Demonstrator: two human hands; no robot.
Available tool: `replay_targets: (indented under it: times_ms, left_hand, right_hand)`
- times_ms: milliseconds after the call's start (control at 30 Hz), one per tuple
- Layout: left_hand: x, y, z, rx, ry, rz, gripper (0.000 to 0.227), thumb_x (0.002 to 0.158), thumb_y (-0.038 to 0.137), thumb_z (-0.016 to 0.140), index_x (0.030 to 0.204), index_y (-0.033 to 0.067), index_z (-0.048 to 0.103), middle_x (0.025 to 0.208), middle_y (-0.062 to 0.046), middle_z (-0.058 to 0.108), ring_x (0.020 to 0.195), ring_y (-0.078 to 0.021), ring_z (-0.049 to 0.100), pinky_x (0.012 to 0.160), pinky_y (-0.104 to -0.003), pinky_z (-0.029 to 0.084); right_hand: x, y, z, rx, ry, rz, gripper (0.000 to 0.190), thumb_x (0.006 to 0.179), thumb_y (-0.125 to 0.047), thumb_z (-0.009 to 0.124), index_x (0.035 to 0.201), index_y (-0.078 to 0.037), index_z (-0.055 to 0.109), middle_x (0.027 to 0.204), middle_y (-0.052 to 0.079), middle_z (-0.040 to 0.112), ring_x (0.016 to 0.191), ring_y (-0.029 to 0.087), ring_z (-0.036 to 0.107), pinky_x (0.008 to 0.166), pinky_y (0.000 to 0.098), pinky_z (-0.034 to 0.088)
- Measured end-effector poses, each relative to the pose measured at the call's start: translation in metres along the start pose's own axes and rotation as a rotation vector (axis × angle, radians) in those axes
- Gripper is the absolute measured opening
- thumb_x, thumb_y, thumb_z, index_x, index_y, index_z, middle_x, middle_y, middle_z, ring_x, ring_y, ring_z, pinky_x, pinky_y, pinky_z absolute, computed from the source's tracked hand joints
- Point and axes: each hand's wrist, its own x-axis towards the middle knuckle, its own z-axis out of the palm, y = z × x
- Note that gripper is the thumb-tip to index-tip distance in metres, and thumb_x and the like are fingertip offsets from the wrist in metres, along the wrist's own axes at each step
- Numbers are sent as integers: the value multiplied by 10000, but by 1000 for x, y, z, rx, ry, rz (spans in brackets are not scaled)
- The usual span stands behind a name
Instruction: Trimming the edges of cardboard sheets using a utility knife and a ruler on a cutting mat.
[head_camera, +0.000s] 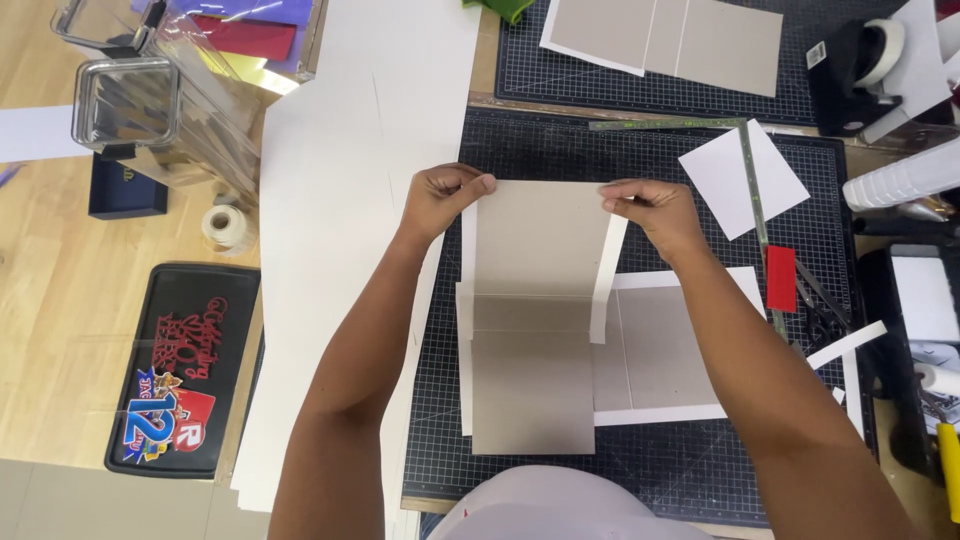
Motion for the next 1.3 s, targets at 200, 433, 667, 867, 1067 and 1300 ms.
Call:
replay_targets:
  times_ms: [200,433,667,867,1067,1300]
  left_hand:
    - [-3,17,1,-57,4,-50,355,984,396,753,743,138,791,872,-67,792,741,-119,670,622,-233,462]
    - [-5,16,-2,-32,3,-119,432,975,550,695,808,172,819,893,-28,790,774,-99,678,668,-233,525]
    - [-6,6,-5,6,1,-151,462,974,593,662,853,183,835,940,-30,778,825,-126,689,731,-267,593]
    - [-20,-3,4,-84,108,-139,272,955,453,725,952,181,746,982,-15,772,961,-157,702,899,-334,591]
    - [-72,-27,17,-410,122,-316,592,922,249,781,1402,109,464,1159,-43,721,999,-136,681,810,-265,615]
    - [-130,-9,28,-363,-17,-551,223,887,159,805,1080,80,726,934,-87,797,814,-151,754,748,-304,633]
  right_hand:
    - [0,1,-1,-11,-5,1,237,855,2,827,1065,-101,793,1108,72,761,1062,128,667,935,266,559]
    - [-1,-1,0,-17,-7,-7,236,857,-3,831,1066,-105,794,1099,74,763,1053,132,674,932,263,565]
    - [-4,-4,1,-28,-5,-15,227,868,-18,831,1072,-108,793,1104,70,760,1053,117,661,934,260,555]
    - [-7,-2,2,-20,-8,-20,224,874,-26,831,1078,-111,794,1107,58,760,1058,101,651,936,250,555]
    - [-2,23,-8,42,22,-26,228,871,17,810,1015,-113,693,1065,46,764,918,68,646,818,209,535]
    - [0,37,-10,156,26,26,629,877,34,781,1409,-136,492,1082,63,747,949,97,693,854,234,614]
